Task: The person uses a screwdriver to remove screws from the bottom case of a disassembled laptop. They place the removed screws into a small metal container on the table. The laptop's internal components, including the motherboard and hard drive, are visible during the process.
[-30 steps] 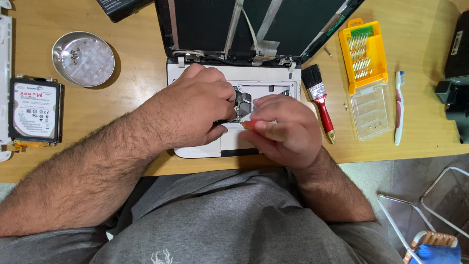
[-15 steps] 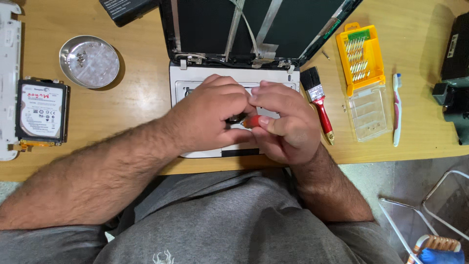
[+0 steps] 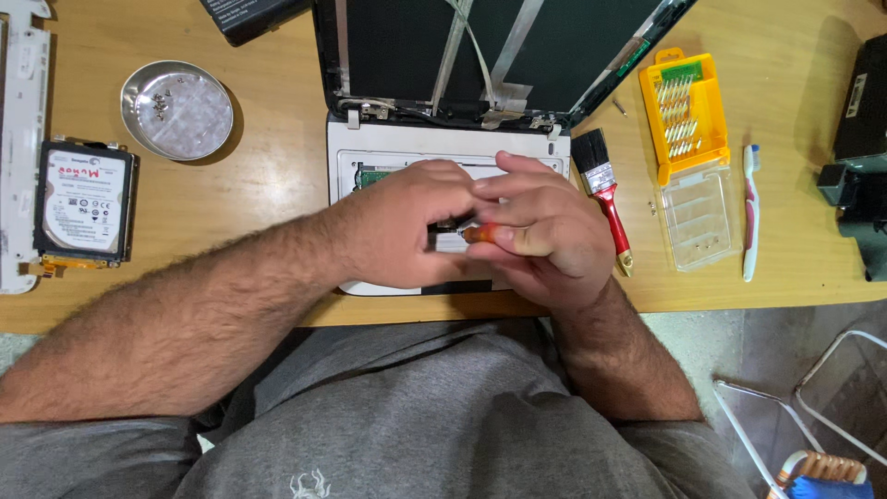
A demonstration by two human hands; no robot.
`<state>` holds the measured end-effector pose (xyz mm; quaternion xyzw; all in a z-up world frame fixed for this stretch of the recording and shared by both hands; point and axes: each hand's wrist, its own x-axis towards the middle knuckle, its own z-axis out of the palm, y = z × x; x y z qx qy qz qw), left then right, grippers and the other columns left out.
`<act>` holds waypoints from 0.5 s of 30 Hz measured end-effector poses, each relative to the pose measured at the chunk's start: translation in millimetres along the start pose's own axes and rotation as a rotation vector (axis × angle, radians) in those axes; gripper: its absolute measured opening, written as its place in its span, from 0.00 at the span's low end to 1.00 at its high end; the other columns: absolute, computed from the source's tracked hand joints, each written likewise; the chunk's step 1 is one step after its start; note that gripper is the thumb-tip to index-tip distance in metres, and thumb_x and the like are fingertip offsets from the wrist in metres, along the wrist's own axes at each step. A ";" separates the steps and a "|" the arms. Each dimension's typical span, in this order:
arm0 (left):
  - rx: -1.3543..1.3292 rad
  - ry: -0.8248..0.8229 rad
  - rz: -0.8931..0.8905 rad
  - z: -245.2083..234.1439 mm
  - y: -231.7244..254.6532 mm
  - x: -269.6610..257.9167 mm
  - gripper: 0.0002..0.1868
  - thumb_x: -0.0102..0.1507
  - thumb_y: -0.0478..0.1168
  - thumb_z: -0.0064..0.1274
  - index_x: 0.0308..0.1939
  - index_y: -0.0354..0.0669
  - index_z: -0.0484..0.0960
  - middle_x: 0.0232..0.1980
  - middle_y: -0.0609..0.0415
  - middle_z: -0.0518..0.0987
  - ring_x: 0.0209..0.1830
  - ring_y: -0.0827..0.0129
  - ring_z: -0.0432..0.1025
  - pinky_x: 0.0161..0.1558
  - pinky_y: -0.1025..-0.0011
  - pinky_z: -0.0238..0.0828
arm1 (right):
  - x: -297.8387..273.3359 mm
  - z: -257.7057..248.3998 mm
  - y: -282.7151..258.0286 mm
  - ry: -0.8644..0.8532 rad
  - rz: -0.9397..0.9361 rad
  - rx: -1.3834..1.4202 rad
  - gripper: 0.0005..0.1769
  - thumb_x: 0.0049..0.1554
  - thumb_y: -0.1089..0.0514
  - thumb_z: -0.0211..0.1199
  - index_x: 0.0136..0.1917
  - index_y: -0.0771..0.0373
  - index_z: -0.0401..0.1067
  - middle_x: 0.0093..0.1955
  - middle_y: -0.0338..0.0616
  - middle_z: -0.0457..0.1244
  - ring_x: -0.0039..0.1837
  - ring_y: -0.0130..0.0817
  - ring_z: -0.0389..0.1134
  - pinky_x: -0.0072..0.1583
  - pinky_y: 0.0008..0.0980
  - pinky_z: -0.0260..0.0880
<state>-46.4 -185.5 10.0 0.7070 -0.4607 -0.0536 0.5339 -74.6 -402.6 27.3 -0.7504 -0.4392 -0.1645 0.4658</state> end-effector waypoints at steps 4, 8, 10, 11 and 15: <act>0.111 0.090 -0.053 10.5 -2.7 1.2 0.16 0.58 0.47 0.71 0.36 0.47 0.79 0.40 0.59 0.80 0.46 0.63 0.73 0.52 0.65 0.68 | 2.1 1.2 -0.5 0.023 -0.019 -0.088 0.25 0.52 0.62 0.80 0.48 0.54 0.63 0.43 0.45 0.66 0.52 0.47 0.73 0.64 0.61 0.75; 0.230 -0.002 0.024 8.6 -4.3 -0.1 0.13 0.66 0.54 0.55 0.42 0.51 0.85 0.41 0.61 0.82 0.46 0.59 0.73 0.57 0.58 0.64 | -1.5 -1.2 3.6 -0.011 -0.054 -0.028 0.14 0.58 0.58 0.72 0.53 0.54 0.68 0.57 0.53 0.66 0.61 0.54 0.71 0.69 0.62 0.70; 0.251 -0.054 0.027 6.3 -6.1 -2.2 0.07 0.66 0.49 0.56 0.40 0.55 0.86 0.42 0.64 0.84 0.48 0.60 0.72 0.56 0.57 0.62 | -3.6 -1.4 4.7 -0.039 -0.063 0.013 0.10 0.59 0.61 0.69 0.51 0.55 0.70 0.62 0.58 0.67 0.67 0.61 0.70 0.72 0.65 0.66; 0.253 -0.069 0.054 5.3 -7.8 -3.9 0.07 0.68 0.47 0.52 0.41 0.53 0.84 0.41 0.60 0.83 0.48 0.58 0.72 0.56 0.57 0.62 | -6.3 -0.3 5.5 -0.059 -0.043 0.038 0.13 0.61 0.63 0.67 0.57 0.51 0.69 0.63 0.52 0.67 0.68 0.58 0.70 0.75 0.65 0.64; 0.150 -0.144 -0.067 1.4 -5.1 -4.5 0.05 0.66 0.43 0.50 0.39 0.49 0.79 0.38 0.56 0.81 0.47 0.58 0.74 0.61 0.54 0.61 | -5.6 -4.3 1.3 -0.075 0.001 0.016 0.19 0.59 0.63 0.74 0.58 0.50 0.70 0.55 0.47 0.71 0.64 0.51 0.74 0.74 0.63 0.67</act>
